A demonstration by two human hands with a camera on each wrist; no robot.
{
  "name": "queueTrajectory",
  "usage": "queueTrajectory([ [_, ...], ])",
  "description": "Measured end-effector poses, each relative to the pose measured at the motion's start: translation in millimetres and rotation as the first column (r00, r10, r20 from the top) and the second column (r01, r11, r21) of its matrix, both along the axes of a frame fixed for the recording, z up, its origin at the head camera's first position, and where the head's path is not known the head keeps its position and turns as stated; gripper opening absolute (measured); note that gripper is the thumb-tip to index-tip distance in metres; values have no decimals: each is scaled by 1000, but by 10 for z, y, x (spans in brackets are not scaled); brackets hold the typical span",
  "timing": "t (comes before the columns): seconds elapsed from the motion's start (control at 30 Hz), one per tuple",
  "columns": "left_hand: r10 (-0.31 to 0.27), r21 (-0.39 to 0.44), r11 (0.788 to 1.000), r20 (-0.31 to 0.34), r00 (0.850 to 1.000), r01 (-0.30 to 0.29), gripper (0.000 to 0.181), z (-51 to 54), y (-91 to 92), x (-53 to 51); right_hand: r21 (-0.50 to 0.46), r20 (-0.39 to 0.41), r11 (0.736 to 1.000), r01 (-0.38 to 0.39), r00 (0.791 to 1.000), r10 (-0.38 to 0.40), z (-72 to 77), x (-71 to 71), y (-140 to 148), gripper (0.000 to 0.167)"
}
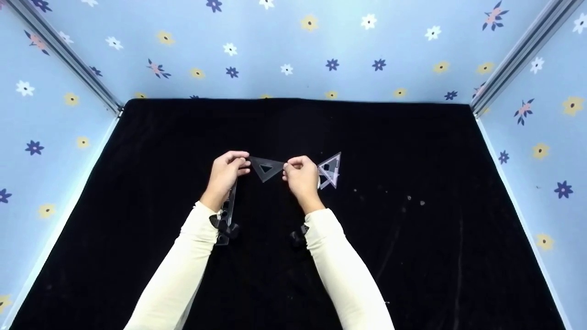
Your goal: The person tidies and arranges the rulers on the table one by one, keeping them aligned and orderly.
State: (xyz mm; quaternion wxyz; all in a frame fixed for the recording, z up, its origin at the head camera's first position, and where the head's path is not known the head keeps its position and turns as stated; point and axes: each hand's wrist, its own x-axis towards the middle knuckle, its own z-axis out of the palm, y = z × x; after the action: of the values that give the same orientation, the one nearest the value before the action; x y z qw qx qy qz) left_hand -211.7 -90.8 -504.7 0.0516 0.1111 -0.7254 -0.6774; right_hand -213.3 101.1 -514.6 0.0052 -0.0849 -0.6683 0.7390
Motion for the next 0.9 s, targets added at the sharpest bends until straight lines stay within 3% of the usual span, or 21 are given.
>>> queueTrajectory([
  [0.3, -27, -30, 999, -26, 999, 26, 22, 40, -44, 112, -37, -20, 999, -20, 1000, 19, 36, 107, 26, 11],
  [0.53, -25, -27, 999, -48, 999, 24, 20, 6, -41, 209, -59, -1, 998, -18, 1000, 18, 16, 238, 47, 8],
  [0.9, -26, 32, 999, -79, 997, 29, 21, -21, -33, 288, -81, -18, 997, -8, 1000, 7, 37, 370, 57, 8],
])
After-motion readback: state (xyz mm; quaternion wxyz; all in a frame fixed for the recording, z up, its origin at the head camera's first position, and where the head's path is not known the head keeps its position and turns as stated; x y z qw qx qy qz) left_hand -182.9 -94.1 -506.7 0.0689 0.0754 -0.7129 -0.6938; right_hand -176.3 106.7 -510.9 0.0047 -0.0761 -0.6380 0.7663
